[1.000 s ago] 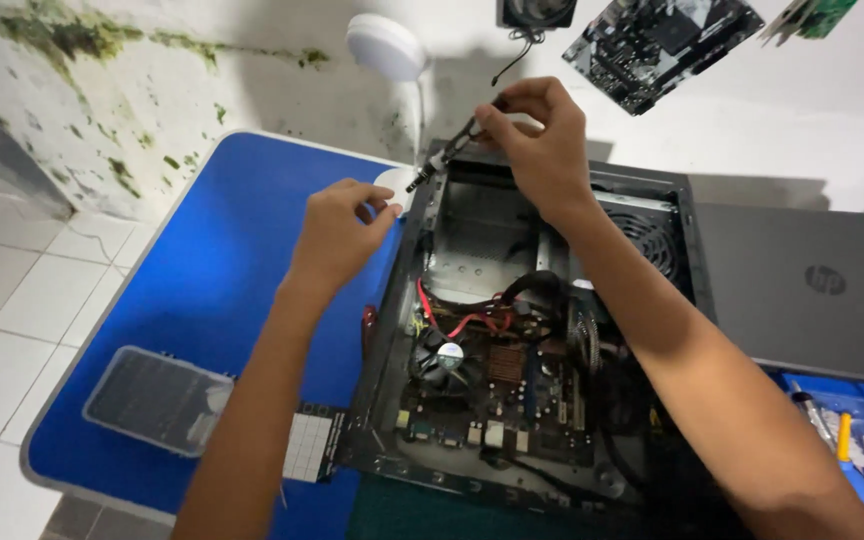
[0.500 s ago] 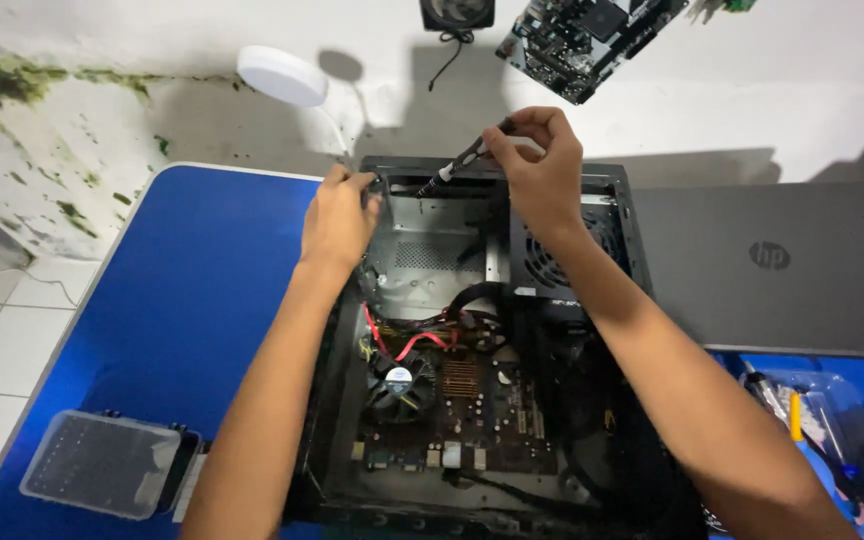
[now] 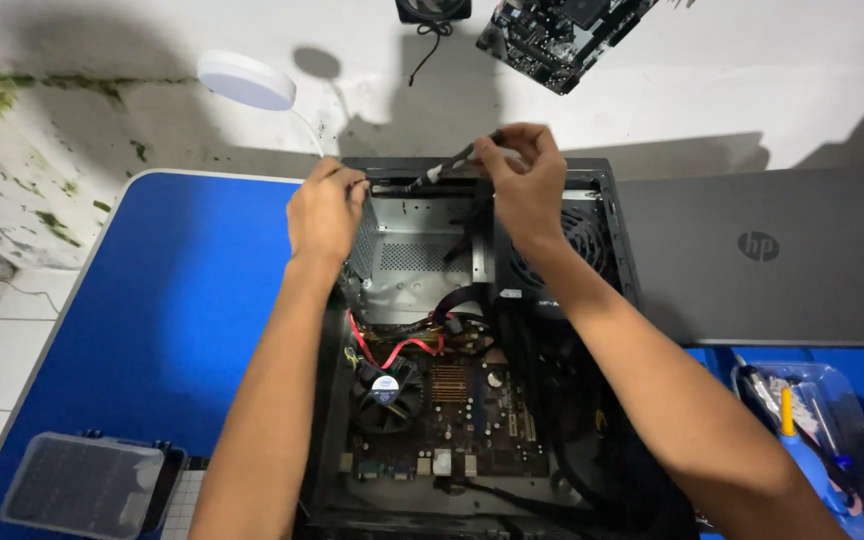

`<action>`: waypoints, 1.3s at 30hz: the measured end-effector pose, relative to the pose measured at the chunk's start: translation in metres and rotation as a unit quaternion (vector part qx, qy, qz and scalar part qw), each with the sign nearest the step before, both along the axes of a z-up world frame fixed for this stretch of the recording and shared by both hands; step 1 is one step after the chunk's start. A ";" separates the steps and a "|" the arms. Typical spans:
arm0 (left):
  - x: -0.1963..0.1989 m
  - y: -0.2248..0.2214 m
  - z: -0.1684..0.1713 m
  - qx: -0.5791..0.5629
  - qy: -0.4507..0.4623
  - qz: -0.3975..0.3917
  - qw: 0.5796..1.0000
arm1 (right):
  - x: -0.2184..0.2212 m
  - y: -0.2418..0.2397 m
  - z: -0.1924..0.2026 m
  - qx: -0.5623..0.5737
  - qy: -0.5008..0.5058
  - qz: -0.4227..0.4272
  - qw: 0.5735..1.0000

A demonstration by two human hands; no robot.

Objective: Connecting SATA and power cables to the motherboard inside a desktop computer case on a repair bench.

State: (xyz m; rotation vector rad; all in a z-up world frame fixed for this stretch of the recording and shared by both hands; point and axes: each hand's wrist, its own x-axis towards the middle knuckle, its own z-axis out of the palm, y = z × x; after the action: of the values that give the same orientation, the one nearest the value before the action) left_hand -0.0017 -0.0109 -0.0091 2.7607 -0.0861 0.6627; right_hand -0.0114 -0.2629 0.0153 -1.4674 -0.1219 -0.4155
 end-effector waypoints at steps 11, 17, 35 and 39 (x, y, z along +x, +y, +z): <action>-0.005 -0.007 -0.001 0.052 -0.067 -0.140 0.986 | -0.007 -0.004 0.008 0.025 -0.036 0.013 0.999; -0.015 -0.013 0.010 0.017 -0.069 -0.206 0.976 | -0.005 -0.004 0.004 0.025 -0.032 0.019 0.999; -0.014 -0.012 0.007 -0.072 -0.068 -0.250 0.963 | -0.003 -0.006 -0.002 0.019 -0.031 0.034 0.999; -0.019 -0.011 0.016 -0.081 -0.070 -0.246 0.963 | -0.012 0.006 0.008 -0.001 -0.060 0.024 0.998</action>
State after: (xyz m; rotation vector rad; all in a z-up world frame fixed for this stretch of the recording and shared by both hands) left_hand -0.0211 -0.0222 0.0067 2.3894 -0.6905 0.6843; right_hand -0.0235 -0.2573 0.0230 -1.4392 -0.2535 -0.4645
